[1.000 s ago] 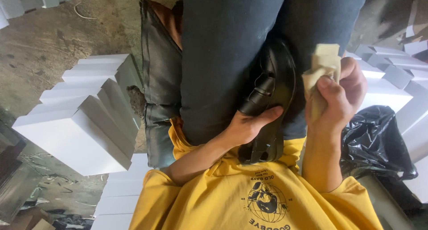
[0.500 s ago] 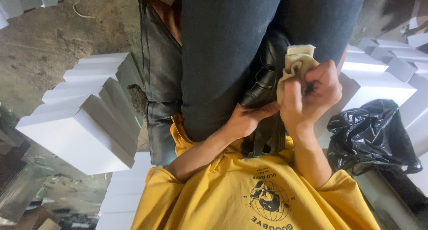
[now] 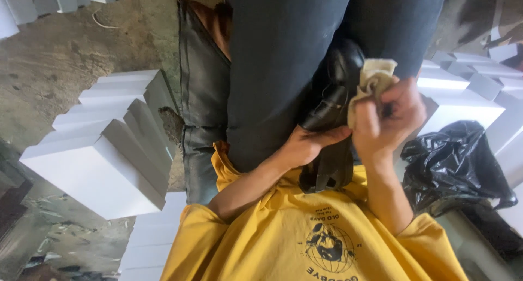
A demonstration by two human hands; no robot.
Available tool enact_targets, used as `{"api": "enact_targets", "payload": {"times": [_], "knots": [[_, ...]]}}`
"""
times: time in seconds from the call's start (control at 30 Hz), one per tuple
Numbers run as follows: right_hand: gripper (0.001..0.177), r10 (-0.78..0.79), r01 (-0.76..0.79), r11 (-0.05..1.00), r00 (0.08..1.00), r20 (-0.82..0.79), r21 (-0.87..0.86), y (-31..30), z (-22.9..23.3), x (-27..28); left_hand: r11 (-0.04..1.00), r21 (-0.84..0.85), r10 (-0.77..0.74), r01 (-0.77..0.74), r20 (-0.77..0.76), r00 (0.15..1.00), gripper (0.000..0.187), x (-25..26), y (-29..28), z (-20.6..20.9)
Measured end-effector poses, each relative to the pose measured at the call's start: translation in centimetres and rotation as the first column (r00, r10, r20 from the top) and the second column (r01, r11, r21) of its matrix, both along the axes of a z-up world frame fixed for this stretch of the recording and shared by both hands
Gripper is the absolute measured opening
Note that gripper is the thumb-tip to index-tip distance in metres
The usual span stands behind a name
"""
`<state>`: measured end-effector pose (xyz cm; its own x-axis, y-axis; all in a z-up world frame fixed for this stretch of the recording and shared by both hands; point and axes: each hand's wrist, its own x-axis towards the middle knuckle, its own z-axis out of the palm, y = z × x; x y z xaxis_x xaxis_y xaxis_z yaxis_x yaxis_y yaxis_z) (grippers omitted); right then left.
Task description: The person wipes a black shoe with a cloth, then places it on a table and inserts a white insole. The person repeats the wiping and insole insertion on a second black shoe. The shoes remain on the table with the insoles inside.
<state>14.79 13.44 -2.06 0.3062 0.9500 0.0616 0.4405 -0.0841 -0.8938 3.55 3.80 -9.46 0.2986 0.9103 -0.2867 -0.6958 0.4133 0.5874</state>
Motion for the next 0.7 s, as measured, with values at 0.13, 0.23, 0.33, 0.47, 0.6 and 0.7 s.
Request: {"api": "enact_targets", "payload": {"times": [0.13, 0.23, 0.33, 0.47, 0.6, 0.7], "knots": [[0.028, -0.071, -0.024, 0.986, 0.83, -0.553, -0.164, 2.1, 3.9, 0.6, 0.797, -0.538, -0.23, 0.274, 0.149, 0.962, 0.033, -3.9, 5.0, 5.4], [0.021, -0.276, 0.052, 0.949, 0.611, -0.742, -0.311, 1.5, 6.1, 1.8, 0.845, -0.431, -0.311, 0.315, 0.083, 0.947, 0.063, -5.0, 6.4, 7.4], [0.009, -0.185, -0.024, 0.971, 0.565, -0.804, -0.24, 0.0, 5.5, 3.1, 0.828, -0.449, -0.309, 0.335, 0.133, 0.942, 0.042, -5.2, 5.6, 6.7], [0.016, 0.143, -0.239, 0.967, 0.791, -0.595, -0.086, 1.6, 5.2, 2.9, 0.814, -0.481, -0.3, 0.326, 0.132, 0.945, 0.042, -5.2, 4.5, 4.9], [0.02, 0.507, -0.444, 0.818, 0.857, 0.093, -0.366, 3.7, 7.1, 0.5, 0.871, -0.317, -0.384, 0.374, 0.036, 0.923, 0.04, -5.8, 5.9, 5.7], [0.024, 0.279, -0.232, 0.955, 0.914, 0.294, -0.183, 5.6, 4.7, -1.1, 0.797, -0.505, -0.34, 0.332, 0.079, 0.937, 0.05, -4.9, 5.3, 4.6]]}}
